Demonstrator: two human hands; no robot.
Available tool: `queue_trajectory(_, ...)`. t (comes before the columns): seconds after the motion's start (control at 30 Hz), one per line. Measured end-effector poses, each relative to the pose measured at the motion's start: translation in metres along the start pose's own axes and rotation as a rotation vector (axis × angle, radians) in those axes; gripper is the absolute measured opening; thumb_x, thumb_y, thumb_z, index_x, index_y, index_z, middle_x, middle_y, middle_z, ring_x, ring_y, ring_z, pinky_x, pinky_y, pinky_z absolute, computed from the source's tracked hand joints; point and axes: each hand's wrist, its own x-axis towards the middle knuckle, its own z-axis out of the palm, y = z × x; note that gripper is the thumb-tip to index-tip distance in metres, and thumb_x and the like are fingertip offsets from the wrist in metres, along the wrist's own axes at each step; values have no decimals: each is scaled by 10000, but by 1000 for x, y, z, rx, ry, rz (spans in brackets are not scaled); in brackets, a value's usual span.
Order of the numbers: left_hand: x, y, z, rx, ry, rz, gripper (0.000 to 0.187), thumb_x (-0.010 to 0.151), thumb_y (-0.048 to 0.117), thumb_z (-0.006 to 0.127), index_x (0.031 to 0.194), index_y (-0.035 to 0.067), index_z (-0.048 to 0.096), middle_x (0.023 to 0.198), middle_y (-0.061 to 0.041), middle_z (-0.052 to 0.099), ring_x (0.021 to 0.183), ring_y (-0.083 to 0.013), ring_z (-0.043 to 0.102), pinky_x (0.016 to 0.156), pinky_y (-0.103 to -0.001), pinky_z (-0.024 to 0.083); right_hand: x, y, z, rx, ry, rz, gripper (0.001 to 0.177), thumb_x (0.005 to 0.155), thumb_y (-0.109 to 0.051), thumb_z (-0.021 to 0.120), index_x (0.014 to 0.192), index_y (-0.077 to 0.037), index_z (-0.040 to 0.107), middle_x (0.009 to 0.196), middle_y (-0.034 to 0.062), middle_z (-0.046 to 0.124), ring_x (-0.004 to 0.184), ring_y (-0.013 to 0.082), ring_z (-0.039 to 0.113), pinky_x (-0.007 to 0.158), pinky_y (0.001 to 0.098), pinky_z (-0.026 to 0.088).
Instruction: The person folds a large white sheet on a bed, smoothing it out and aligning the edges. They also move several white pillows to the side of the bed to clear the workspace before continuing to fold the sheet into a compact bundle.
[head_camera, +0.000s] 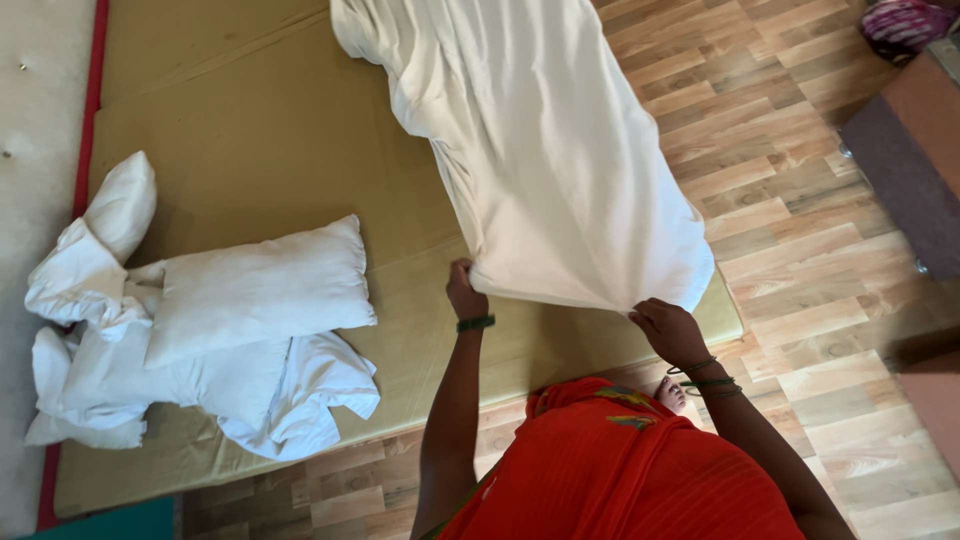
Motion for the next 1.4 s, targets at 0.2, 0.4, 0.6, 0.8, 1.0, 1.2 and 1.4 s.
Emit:
queue_trajectory(0.2, -88, 2, -72, 493, -950, 64, 272, 889, 342, 745, 1019, 125, 647, 668, -106, 671, 638, -335, 666, 641, -473, 514, 1, 49, 24, -68, 46, 86, 218, 985, -287, 654, 940, -92, 742, 838, 88, 688, 732, 316, 664, 673, 432, 524)
queue_trajectory(0.4, -102, 22, -68, 418, -795, 74, 316, 912, 422, 726, 1053, 147, 664, 659, -95, 686, 625, -318, 677, 563, -468, 508, 9, 24, 48, 42, -5, -8, 339, 872, -283, 729, 1170, -124, 691, 1116, 92, 703, 805, 256, 728, 731, 386, 578)
queue_trajectory(0.6, -63, 111, -37, 197, -700, 203, 314, 902, 429, 722, 1060, 159, 705, 702, -83, 699, 654, -305, 687, 582, -446, 524, 19, -17, 93, -52, -25, -365, 673, 729, -308, 805, 1325, -94, 577, 1249, 148, 643, 1039, 371, 657, 832, 469, 529)
queue_trajectory(0.8, -30, 154, -66, 55, -646, 175, 254, 922, 411, 714, 1027, 183, 752, 721, -73, 690, 666, -277, 683, 589, -403, 528, 29, 16, 127, -113, -162, -113, 223, 936, -334, 760, 1093, -198, 678, 1251, 21, 729, 1132, 288, 683, 953, 420, 555)
queue_trajectory(1.0, -42, 138, -62, 161, -663, 191, 256, 892, 390, 730, 1010, 163, 738, 858, -41, 748, 747, -275, 710, 651, -406, 561, 31, -33, 84, 119, 4, -245, 543, 750, -226, 812, 1218, -44, 605, 1195, 183, 647, 1039, 389, 636, 838, 473, 526)
queue_trajectory(1.2, -56, 135, -38, 175, -849, 128, 302, 945, 386, 675, 1172, 193, 719, 859, -33, 748, 746, -253, 719, 670, -409, 565, 47, -62, 81, 191, -220, -112, 361, 823, -51, 669, 1181, -91, 682, 1042, 88, 739, 830, 277, 734, 762, 394, 582)
queue_trajectory(1.4, -52, 98, -35, 353, -1015, 85, 332, 851, 456, 737, 1005, 168, 676, 811, -27, 737, 742, -269, 710, 665, -447, 538, 42, -66, 40, 145, -100, -194, 320, 807, 24, 622, 1090, -71, 737, 942, 96, 727, 742, 317, 710, 679, 406, 561)
